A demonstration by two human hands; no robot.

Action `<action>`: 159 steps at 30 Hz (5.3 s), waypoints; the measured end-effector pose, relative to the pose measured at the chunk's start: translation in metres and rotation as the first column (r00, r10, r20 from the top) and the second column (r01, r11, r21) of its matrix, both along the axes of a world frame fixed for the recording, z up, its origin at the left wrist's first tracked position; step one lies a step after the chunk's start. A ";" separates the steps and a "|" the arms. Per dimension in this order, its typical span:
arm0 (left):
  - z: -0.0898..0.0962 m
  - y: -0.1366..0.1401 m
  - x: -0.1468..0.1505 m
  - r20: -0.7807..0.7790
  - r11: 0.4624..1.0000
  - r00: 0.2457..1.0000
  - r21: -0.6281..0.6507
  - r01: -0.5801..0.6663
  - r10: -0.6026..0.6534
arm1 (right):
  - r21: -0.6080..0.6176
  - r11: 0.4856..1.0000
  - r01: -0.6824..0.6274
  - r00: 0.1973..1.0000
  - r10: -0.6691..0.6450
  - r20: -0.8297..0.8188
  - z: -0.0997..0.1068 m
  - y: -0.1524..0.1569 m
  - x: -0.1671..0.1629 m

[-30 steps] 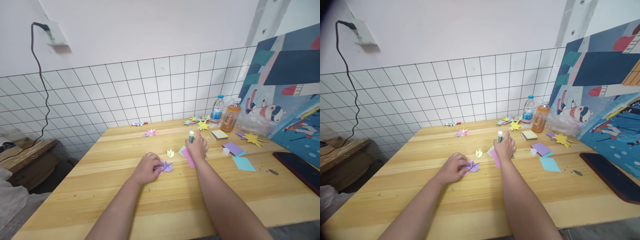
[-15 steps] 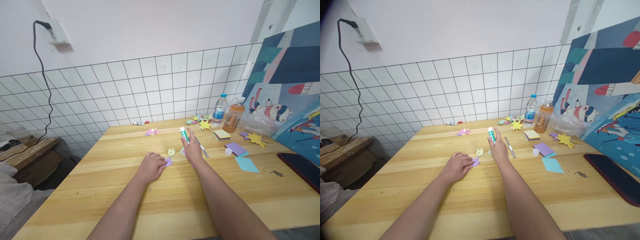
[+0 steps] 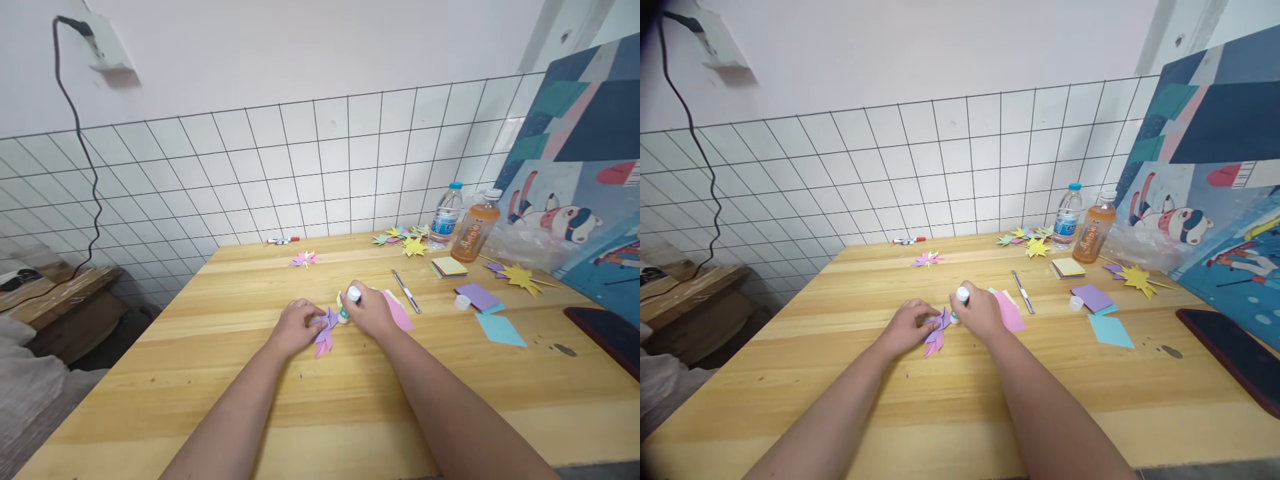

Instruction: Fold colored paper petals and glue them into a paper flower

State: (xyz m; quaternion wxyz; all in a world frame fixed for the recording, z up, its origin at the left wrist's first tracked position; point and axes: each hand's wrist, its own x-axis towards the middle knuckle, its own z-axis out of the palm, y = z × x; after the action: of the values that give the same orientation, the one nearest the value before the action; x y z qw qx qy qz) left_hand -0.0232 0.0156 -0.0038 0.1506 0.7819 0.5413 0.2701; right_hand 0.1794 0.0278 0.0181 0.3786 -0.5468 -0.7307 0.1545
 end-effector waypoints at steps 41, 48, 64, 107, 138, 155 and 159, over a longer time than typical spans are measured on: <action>-0.004 0.003 0.009 -0.077 0.995 0.995 -0.066 -0.075 0.070 | 0.027 0.999 -0.021 0.896 0.006 0.444 -0.009 0.005 -0.020; -0.004 0.003 0.009 -0.077 0.997 0.996 -0.058 -0.054 0.049 | 0.026 0.999 0.036 0.898 -0.044 0.439 -0.006 0.006 -0.020; -0.005 0.005 0.006 -0.120 0.998 0.991 -0.037 -0.057 0.052 | 0.056 0.998 -0.013 0.926 -0.009 0.378 -0.010 -0.001 -0.023; -0.004 0.003 0.007 -0.122 0.998 0.992 -0.040 -0.037 0.032 | -0.026 0.993 -0.113 0.940 0.115 0.322 -0.004 -0.001 -0.019; 0.014 -0.008 0.008 0.895 0.978 0.400 -0.208 -0.022 0.199 | -0.031 0.921 -0.389 0.799 0.320 -0.510 -0.015 -0.018 -0.046; 0.018 -0.009 0.002 0.964 0.975 0.202 -0.198 0.105 0.174 | -0.336 0.594 -0.731 0.635 0.410 -0.655 -0.011 -0.027 -0.043; 0.022 -0.012 0.003 0.973 0.967 0.161 -0.192 0.168 0.165 | -0.363 0.432 -0.825 0.515 0.313 -0.798 -0.013 -0.025 -0.045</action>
State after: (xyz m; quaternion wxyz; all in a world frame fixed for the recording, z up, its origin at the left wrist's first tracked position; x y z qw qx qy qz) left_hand -0.0199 0.0040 0.0184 0.5645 0.3936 0.3429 0.6394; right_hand 0.1347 0.0032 0.0051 0.2676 -0.2549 -0.5840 0.7228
